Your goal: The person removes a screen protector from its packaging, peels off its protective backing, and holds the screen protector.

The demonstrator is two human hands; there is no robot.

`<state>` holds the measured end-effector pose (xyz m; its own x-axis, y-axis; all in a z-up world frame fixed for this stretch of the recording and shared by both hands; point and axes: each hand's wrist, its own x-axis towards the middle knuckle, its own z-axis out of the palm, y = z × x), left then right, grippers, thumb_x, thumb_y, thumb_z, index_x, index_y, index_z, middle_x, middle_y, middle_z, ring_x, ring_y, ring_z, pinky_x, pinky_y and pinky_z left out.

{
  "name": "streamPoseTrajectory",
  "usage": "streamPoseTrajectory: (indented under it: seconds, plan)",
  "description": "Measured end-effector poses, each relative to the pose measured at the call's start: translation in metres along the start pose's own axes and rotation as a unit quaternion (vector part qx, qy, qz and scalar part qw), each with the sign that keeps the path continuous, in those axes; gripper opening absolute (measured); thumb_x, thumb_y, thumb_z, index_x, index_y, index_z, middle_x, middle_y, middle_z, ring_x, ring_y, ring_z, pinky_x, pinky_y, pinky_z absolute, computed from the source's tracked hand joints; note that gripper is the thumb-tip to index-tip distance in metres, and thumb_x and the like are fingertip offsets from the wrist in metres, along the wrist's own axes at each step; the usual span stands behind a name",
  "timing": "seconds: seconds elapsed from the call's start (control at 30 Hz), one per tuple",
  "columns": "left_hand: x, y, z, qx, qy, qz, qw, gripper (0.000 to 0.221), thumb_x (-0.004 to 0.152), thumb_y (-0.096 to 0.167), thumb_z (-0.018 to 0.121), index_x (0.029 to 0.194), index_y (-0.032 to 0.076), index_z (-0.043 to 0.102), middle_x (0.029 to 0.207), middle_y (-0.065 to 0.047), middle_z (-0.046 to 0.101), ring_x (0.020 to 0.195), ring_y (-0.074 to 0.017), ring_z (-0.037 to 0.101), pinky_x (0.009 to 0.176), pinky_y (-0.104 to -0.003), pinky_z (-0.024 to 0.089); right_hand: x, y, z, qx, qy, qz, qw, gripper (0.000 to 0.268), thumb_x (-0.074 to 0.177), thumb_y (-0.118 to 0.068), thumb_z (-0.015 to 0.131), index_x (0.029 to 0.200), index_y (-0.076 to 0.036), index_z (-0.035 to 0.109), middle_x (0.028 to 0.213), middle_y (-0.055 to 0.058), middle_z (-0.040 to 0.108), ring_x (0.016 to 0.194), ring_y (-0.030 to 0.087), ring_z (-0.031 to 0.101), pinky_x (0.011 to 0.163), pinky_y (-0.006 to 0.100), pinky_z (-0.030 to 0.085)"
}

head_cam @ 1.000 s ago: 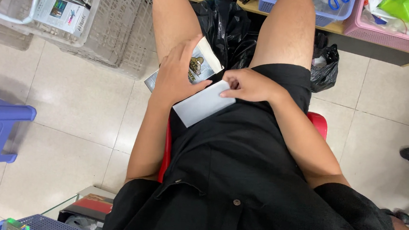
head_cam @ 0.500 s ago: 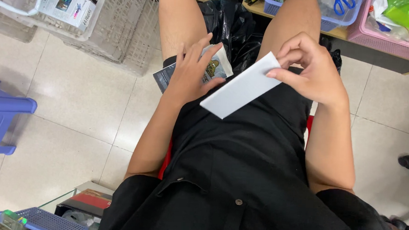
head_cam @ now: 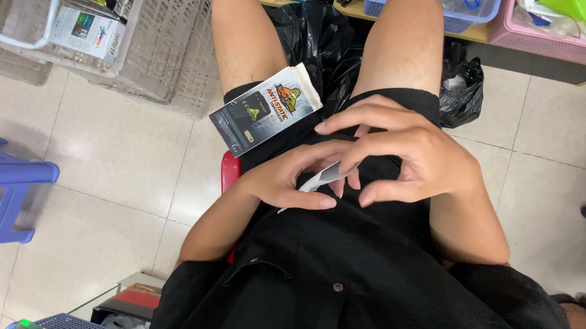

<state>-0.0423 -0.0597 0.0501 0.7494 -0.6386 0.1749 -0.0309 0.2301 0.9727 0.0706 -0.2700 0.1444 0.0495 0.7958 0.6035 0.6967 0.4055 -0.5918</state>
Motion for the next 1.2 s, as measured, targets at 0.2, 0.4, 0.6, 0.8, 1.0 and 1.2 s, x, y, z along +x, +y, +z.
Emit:
streamPoseTrajectory:
  seconds: [0.2,0.4,0.6,0.8,1.0,1.2]
  plan:
    - [0.002,0.007,0.004,0.018,0.018,0.009,1.000,0.072,0.094,0.014,0.074,0.156,0.003,0.041,0.121,-0.008,0.066,0.097,-0.0118,0.064,0.091,-0.027,0.055,-0.020,0.005,0.006,-0.120,0.043,0.084,0.988,0.018,0.082,-0.018,0.086,0.082,-0.010,0.070,0.126,0.011,0.071,0.109,0.024,0.068,0.092,0.037,0.054]
    - [0.003,-0.004,0.004,0.044,0.008,0.012,0.999,0.058,0.097,0.014,0.073,0.149,0.002,0.049,0.118,-0.010,0.069,0.097,-0.0105,0.066,0.096,-0.028,0.055,-0.025,0.005,0.001,-0.104,0.000,0.067,0.992,0.023,0.079,-0.017,0.089,0.096,-0.007,0.077,0.122,0.008,0.072,0.112,0.027,0.070,0.092,0.035,0.059]
    - [0.006,-0.003,-0.015,0.015,-0.003,0.007,1.000,0.071,0.099,0.015,0.068,0.162,0.002,0.038,0.119,-0.007,0.064,0.112,-0.0122,0.061,0.105,-0.029,0.049,-0.053,-0.005,-0.016,-0.140,0.256,-0.004,0.957,0.018,0.079,-0.020,0.087,0.087,-0.009,0.076,0.109,0.010,0.069,0.101,0.024,0.067,0.083,0.035,0.057]
    - [0.003,-0.048,-0.031,-0.087,0.185,0.033,0.978,0.076,0.099,0.041,0.069,0.154,-0.008,0.049,0.102,-0.009,0.065,0.087,-0.0139,0.061,0.088,-0.031,0.050,-0.067,-0.013,-0.025,0.014,0.331,-0.064,0.941,0.020,0.081,-0.026,0.085,0.086,-0.011,0.074,0.107,0.007,0.068,0.102,0.020,0.067,0.084,0.032,0.058]
    - [0.016,-0.023,0.008,-0.079,0.078,0.094,0.989,0.094,0.098,0.067,0.063,0.155,-0.003,0.040,0.137,-0.014,0.063,0.118,-0.0205,0.066,0.097,-0.031,0.055,-0.034,-0.010,0.008,0.101,0.185,0.126,0.969,0.013,0.084,-0.009,0.082,0.092,-0.003,0.074,0.120,0.017,0.067,0.105,0.022,0.070,0.092,0.030,0.056]
    - [0.013,-0.046,0.006,-0.141,0.063,0.058,0.986,0.110,0.085,0.084,0.061,0.145,-0.008,0.048,0.115,-0.021,0.069,0.097,-0.0257,0.074,0.078,-0.036,0.062,-0.033,0.012,0.014,0.047,0.170,0.178,0.968,0.009,0.088,-0.004,0.080,0.094,-0.002,0.074,0.111,0.014,0.070,0.101,0.019,0.070,0.090,0.028,0.056]
